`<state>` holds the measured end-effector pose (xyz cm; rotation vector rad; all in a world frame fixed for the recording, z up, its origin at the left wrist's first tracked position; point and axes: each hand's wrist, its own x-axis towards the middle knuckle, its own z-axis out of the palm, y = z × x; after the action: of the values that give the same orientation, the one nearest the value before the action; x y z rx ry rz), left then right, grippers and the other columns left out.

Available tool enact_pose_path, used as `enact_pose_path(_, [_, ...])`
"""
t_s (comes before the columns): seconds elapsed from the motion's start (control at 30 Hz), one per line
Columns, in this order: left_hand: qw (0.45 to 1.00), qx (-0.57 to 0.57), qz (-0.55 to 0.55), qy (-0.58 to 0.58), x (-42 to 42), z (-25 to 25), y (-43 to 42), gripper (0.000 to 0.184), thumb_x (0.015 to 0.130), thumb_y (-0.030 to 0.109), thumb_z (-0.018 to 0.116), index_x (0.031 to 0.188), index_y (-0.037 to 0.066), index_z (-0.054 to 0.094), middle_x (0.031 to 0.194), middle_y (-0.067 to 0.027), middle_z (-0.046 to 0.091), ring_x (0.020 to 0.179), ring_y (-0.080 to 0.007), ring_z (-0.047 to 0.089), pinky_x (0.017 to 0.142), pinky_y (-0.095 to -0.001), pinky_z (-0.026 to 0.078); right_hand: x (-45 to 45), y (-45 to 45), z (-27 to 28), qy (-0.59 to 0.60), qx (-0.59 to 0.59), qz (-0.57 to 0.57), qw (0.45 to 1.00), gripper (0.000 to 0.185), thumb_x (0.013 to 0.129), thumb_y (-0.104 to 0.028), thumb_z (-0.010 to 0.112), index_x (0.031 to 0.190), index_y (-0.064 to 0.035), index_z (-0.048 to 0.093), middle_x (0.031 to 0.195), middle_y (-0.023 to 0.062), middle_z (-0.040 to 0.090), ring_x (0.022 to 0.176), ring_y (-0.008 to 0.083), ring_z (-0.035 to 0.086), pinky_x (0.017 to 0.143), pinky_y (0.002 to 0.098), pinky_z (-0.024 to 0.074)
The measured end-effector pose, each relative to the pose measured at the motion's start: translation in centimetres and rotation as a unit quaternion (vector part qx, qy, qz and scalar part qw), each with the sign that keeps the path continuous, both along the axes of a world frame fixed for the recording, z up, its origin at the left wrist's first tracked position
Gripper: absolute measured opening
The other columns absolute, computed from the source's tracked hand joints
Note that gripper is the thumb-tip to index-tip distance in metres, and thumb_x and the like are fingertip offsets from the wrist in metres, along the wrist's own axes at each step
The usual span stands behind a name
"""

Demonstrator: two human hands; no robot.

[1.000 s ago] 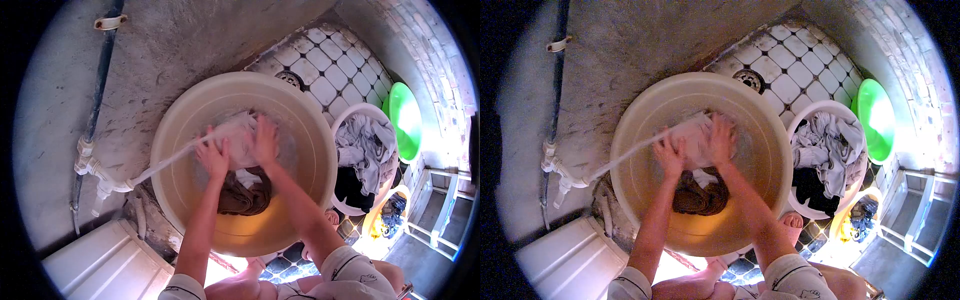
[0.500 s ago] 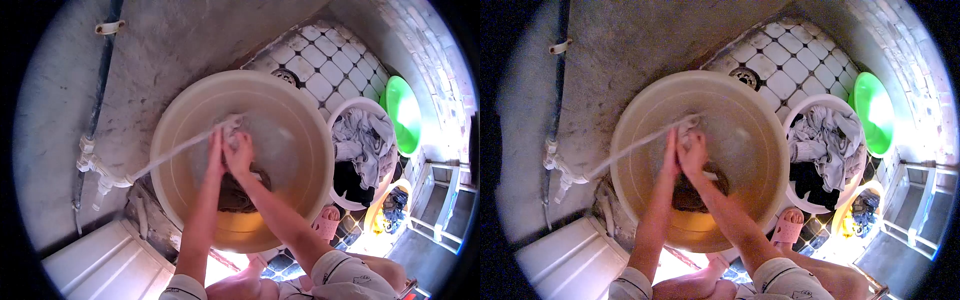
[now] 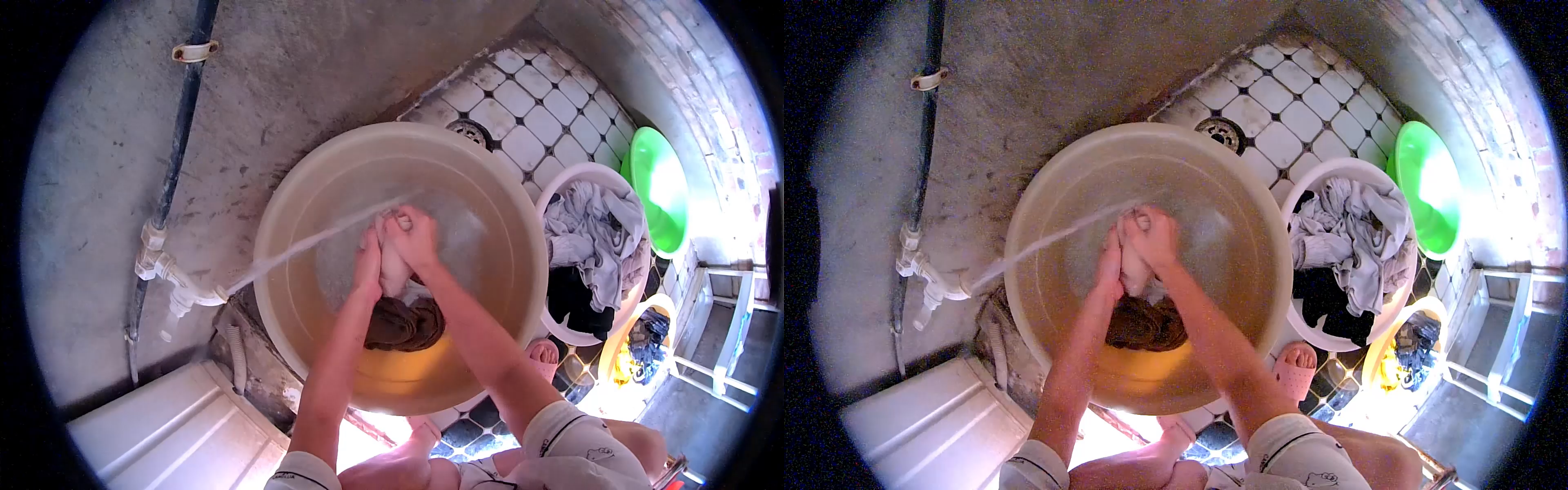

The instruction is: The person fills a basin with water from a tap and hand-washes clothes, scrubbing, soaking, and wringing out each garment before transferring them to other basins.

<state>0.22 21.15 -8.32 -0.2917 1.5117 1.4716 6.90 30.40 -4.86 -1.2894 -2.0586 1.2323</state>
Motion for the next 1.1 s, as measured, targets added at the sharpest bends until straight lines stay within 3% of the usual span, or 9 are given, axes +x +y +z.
enact_pose_path(0.1, [0.843, -0.207, -0.064, 0.493, -0.6, -0.6, -0.4, 0.054, 0.083, 0.039, 0.051, 0.12, 0.001, 0.043, 0.11, -0.0198, 0.048, 0.103, -0.0338, 0.046, 0.087, -0.0395, 0.038, 1.2, 1.2, -1.8, -0.054, 0.153, -0.055, 0.985, 0.047, 0.073, -0.04, 0.059, 0.111, -0.013, 0.054, 0.106, 0.0149, 0.053, 0.098, 0.0331, 0.051, 0.081, 0.0491, 0.0375])
enact_pose_path(0.3, [0.628, -0.317, -0.22, 0.675, 0.0, -2.6, -1.2, 0.046, 0.081, 0.028, 0.054, 0.119, 0.004, 0.045, 0.107, -0.0211, 0.047, 0.101, -0.0414, 0.043, 0.083, -0.0438, 0.038, 0.5, -0.8, -5.0, -0.136, 0.277, 0.105, 0.945, 0.046, 0.077, -0.039, 0.057, 0.114, -0.0113, 0.053, 0.118, 0.0138, 0.046, 0.108, 0.0334, 0.043, 0.092, 0.0532, 0.0285])
enact_pose_path(0.57, [0.966, -0.053, 0.104, 0.232, 0.3, 0.1, 1.4, 0.046, 0.084, 0.039, 0.052, 0.118, 0.008, 0.047, 0.109, -0.0138, 0.053, 0.099, -0.0303, 0.051, 0.087, -0.0419, 0.04, -1.4, -0.1, -7.6, -0.12, 0.112, -0.022, 0.986, 0.025, 0.077, -0.026, 0.058, 0.089, -0.0043, 0.061, 0.092, 0.0157, 0.06, 0.082, 0.0288, 0.058, 0.073, 0.038, 0.046])
enact_pose_path(0.7, [0.911, 0.319, 0.054, -0.257, -3.7, -2.1, -0.7, 0.045, 0.084, 0.044, 0.05, 0.112, 0.009, 0.051, 0.101, -0.0123, 0.057, 0.093, -0.0274, 0.055, 0.087, -0.0392, 0.042, -0.9, -5.4, -0.2, 0.165, 0.033, -0.003, 0.986, 0.023, 0.071, -0.021, 0.062, 0.084, -0.002, 0.059, 0.09, 0.0179, 0.058, 0.083, 0.0317, 0.054, 0.075, 0.0412, 0.0439])
enact_pose_path(0.83, [0.899, 0.424, 0.025, -0.11, -0.2, 3.3, -0.8, 0.037, 0.087, 0.042, 0.046, 0.104, 0.009, 0.05, 0.09, -0.0074, 0.057, 0.088, -0.0218, 0.053, 0.079, -0.0354, 0.044, -0.5, -6.6, 6.9, 0.056, 0.254, 0.05, 0.964, 0.022, 0.072, -0.021, 0.06, 0.078, -0.0004, 0.057, 0.086, 0.0139, 0.059, 0.074, 0.0299, 0.057, 0.065, 0.0382, 0.0462])
enact_pose_path(0.9, [0.862, 0.321, -0.153, 0.361, -1.9, 2.8, -0.2, 0.037, 0.086, 0.039, 0.048, 0.105, 0.008, 0.052, 0.097, -0.0076, 0.057, 0.09, -0.0231, 0.054, 0.082, -0.036, 0.045, -0.4, -6.0, 7.0, 0.061, 0.293, 0.071, 0.951, 0.023, 0.07, -0.02, 0.061, 0.078, 0.0008, 0.055, 0.084, 0.0133, 0.06, 0.071, 0.0311, 0.057, 0.064, 0.0378, 0.0464])
enact_pose_path(0.97, [0.899, 0.207, -0.135, 0.361, -1.9, 2.8, 0.1, 0.036, 0.085, 0.036, 0.05, 0.107, 0.007, 0.052, 0.102, -0.0075, 0.056, 0.092, -0.0238, 0.054, 0.083, -0.0359, 0.045, -0.3, -4.4, 7.1, 0.118, 0.071, 0.062, 0.989, 0.027, 0.07, -0.024, 0.062, 0.081, -0.0009, 0.055, 0.084, 0.0176, 0.059, 0.072, 0.0329, 0.057, 0.067, 0.0421, 0.0452])
enact_pose_path(1.03, [0.984, 0.116, 0.078, -0.11, 0.2, 5.6, 0.6, 0.036, 0.084, 0.032, 0.053, 0.109, 0.006, 0.052, 0.106, -0.0071, 0.055, 0.095, -0.0238, 0.053, 0.084, -0.0352, 0.044, 0.0, -1.9, 3.3, 0.122, -0.059, 0.052, 0.989, 0.032, 0.071, -0.029, 0.062, 0.09, -0.0046, 0.056, 0.08, 0.0185, 0.059, 0.069, 0.0341, 0.058, 0.067, 0.0437, 0.045])
enact_pose_path(1.1, [0.994, 0.032, -0.03, 0.104, -0.3, 6.5, 0.8, 0.042, 0.084, 0.031, 0.052, 0.116, 0.005, 0.046, 0.112, -0.012, 0.051, 0.102, -0.0273, 0.049, 0.088, -0.037, 0.04, 0.6, 0.7, -0.8, 0.028, -0.031, 0.048, 0.998, 0.038, 0.073, -0.031, 0.06, 0.103, -0.0085, 0.054, 0.083, 0.0159, 0.06, 0.072, 0.0339, 0.058, 0.069, 0.0414, 0.0451])
